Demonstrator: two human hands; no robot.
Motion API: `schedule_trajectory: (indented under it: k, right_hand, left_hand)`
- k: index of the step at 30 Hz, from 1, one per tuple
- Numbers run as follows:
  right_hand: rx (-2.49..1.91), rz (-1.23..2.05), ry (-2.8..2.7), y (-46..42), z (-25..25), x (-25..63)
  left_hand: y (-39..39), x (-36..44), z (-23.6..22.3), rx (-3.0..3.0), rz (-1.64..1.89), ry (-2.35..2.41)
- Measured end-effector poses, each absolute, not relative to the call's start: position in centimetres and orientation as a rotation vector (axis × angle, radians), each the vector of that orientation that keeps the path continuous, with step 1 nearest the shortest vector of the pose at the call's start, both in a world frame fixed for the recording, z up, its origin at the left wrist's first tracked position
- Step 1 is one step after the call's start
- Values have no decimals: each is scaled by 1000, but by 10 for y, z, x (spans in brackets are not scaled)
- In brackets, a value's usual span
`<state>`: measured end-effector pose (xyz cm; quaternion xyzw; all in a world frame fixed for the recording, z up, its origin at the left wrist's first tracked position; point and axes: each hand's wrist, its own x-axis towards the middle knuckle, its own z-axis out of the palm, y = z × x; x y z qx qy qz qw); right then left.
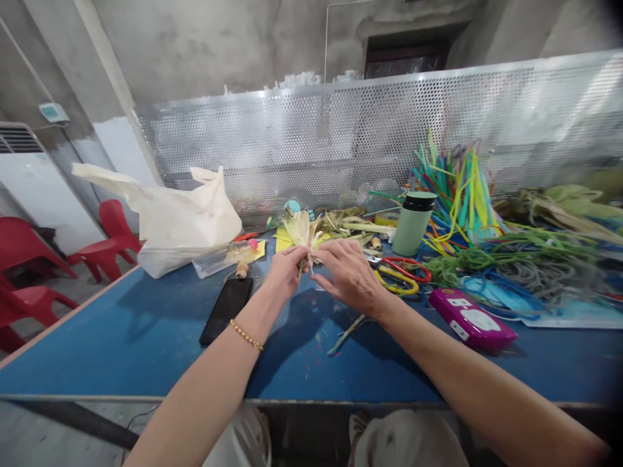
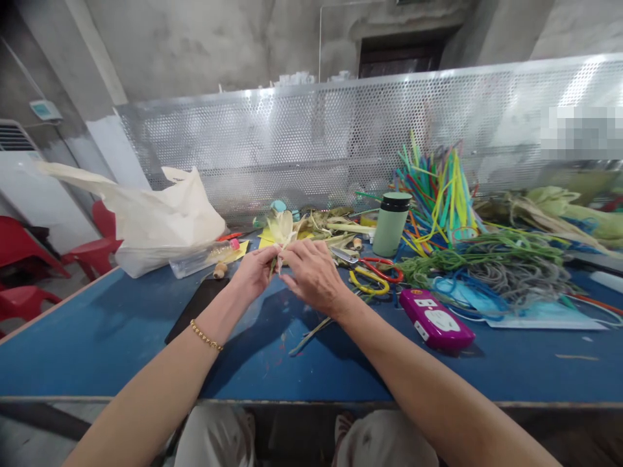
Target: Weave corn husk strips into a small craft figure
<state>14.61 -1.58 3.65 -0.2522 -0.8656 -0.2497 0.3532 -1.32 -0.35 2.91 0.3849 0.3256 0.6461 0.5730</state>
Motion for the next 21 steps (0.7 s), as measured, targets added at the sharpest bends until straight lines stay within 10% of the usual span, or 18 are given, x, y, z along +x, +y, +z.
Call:
schedule_trajectory:
  k: [21]
  right_hand:
    - [-812,167,-1801,10,31,139]
  left_hand:
    - [-6,-12,29,976,1482,722]
